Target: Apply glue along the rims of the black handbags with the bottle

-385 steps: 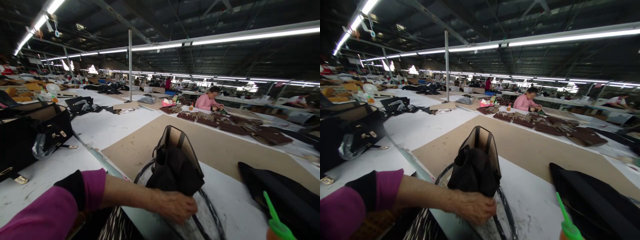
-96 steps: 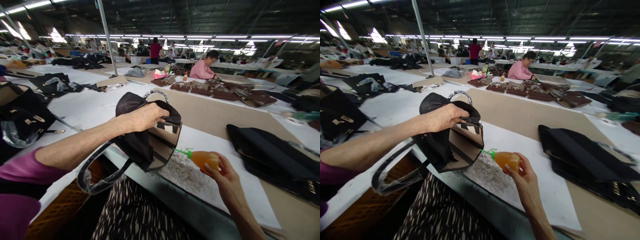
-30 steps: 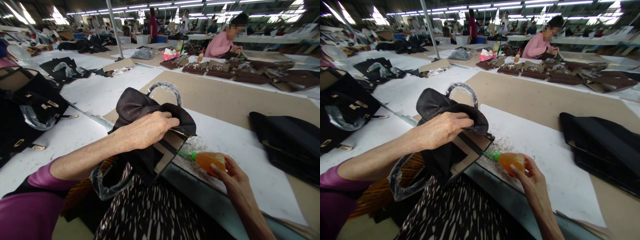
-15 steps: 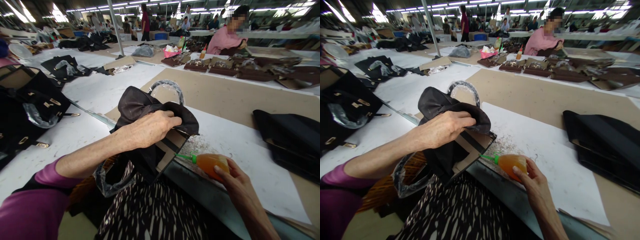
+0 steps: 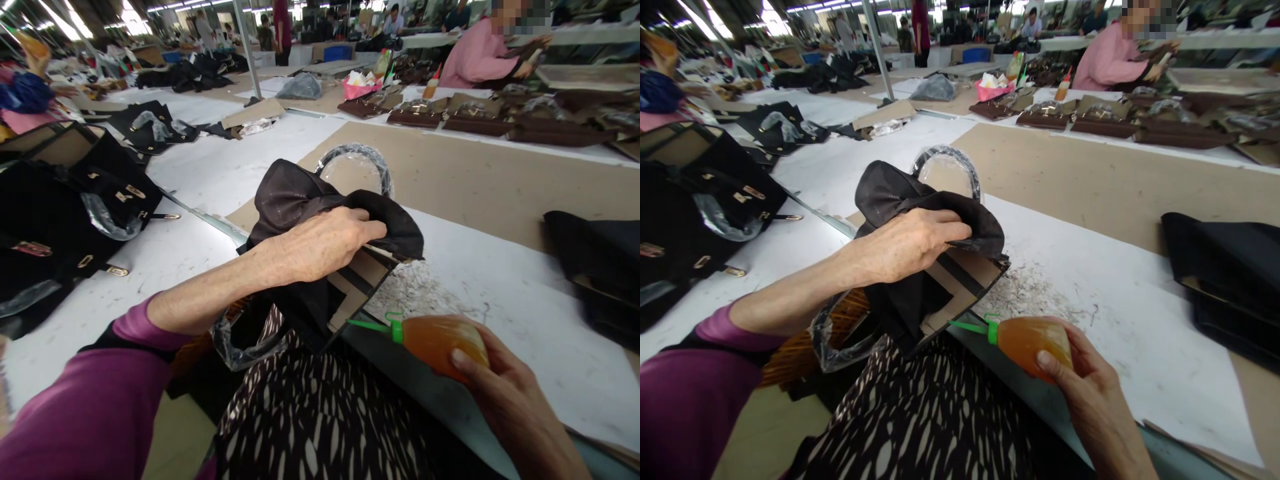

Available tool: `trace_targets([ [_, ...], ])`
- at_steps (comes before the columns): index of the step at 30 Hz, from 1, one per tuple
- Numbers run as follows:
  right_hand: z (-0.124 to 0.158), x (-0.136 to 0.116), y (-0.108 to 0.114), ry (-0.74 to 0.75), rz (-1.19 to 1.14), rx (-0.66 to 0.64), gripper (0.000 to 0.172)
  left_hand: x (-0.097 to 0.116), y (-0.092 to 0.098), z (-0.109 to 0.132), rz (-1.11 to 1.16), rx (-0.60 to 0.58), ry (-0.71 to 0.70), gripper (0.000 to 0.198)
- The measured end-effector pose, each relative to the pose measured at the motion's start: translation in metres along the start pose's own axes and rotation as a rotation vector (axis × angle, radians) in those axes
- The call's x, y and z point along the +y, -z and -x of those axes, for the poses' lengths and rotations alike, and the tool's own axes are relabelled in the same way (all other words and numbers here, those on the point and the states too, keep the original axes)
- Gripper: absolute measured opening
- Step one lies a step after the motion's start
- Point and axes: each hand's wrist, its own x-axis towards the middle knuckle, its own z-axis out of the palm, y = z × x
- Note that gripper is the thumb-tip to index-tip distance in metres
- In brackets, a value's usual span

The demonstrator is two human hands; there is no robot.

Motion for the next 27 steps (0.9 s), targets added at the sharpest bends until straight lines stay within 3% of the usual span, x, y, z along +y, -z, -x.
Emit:
trace_targets([
  [5,0.007,-0.002,-0.007,-0.019,-0.018,0.018,0.059,0.0,-0.001,0.0,0.011,-0.004,0.003,0.022],
  [14,0.018,0.006,-0.004,0.005,0.016,-0.067,0.055,-0.002,-0.003,0.0,-0.001,0.003,-0.002,0.023],
  [22,0.032,-0.009,-0.019,-0.011,0.003,-0.139,0.055,-0.004,-0.006,-0.002,-0.005,0.055,-0.033,0.022],
  [27,0.035,0.0,-0.016,-0.033,-0.05,-0.169,0.052,-0.005,-0.006,-0.002,-0.034,0.044,-0.036,0.023],
])
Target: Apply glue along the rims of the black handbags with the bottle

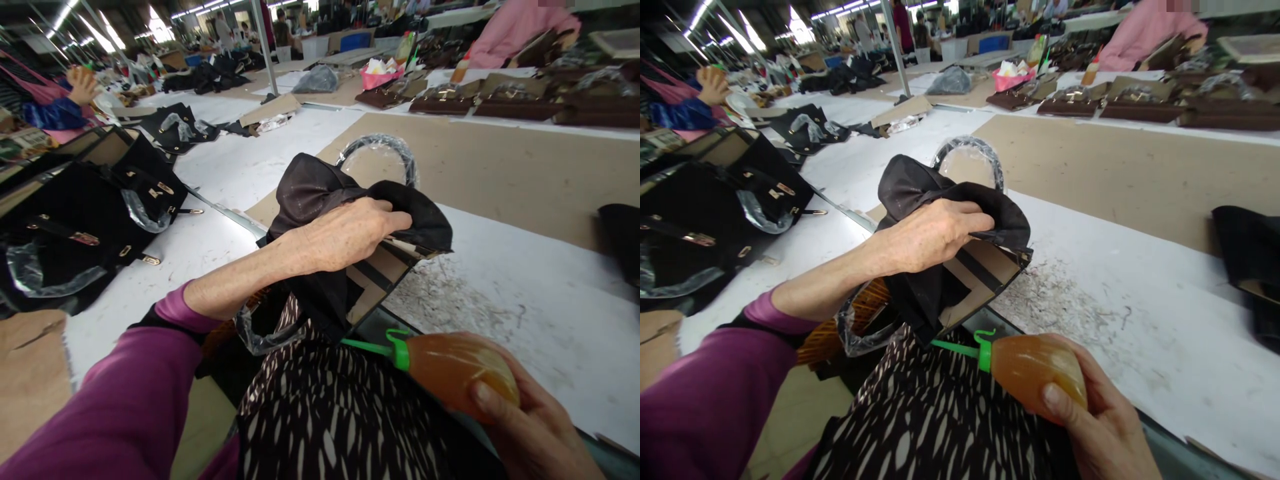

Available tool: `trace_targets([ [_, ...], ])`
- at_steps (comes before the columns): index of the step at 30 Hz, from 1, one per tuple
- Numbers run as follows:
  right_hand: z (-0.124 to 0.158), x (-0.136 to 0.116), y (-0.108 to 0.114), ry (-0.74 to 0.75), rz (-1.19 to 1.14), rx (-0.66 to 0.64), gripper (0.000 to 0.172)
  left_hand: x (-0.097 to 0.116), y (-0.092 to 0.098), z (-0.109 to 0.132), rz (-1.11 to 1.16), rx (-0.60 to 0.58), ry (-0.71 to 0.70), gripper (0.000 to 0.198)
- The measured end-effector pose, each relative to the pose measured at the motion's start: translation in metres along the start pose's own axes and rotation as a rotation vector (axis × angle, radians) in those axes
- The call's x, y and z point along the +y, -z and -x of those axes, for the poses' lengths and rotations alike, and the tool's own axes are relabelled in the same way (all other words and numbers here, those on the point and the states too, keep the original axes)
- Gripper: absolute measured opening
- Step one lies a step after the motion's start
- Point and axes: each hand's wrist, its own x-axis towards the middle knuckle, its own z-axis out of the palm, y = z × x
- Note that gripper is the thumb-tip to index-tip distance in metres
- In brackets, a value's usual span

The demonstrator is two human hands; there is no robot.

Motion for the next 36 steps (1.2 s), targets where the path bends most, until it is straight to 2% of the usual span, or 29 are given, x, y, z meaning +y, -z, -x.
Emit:
trace_targets([
  [3,-0.001,0.007,0.004,-0.011,-0.045,-0.014,0.049,0.0,0.0,0.0,-0.01,-0.003,0.001,0.024],
  [9,-0.001,0.005,0.002,-0.018,-0.105,0.068,0.044,-0.001,-0.002,0.0,0.0,0.007,-0.004,0.023],
  [18,0.004,0.009,0.001,-0.134,-0.163,0.091,0.055,0.001,0.0,-0.001,-0.009,-0.006,0.014,0.023],
  [23,0.01,0.009,0.0,-0.116,-0.133,0.064,0.051,0.0,-0.001,-0.002,-0.023,-0.002,0.017,0.024],
  [28,0.013,0.013,0.004,-0.102,-0.082,0.05,0.058,-0.001,-0.001,-0.003,-0.019,-0.001,0.015,0.023],
  [31,0.012,0.011,0.005,-0.072,-0.033,0.1,0.063,-0.001,-0.002,-0.002,-0.014,0.008,0.013,0.023],
  [34,0.01,0.005,0.006,0.028,0.063,0.224,0.063,-0.001,-0.002,-0.002,0.006,0.01,0.002,0.022],
  [36,0.006,0.003,0.008,0.076,0.129,0.254,0.064,-0.001,-0.002,-0.002,0.021,0.015,-0.004,0.021],
])
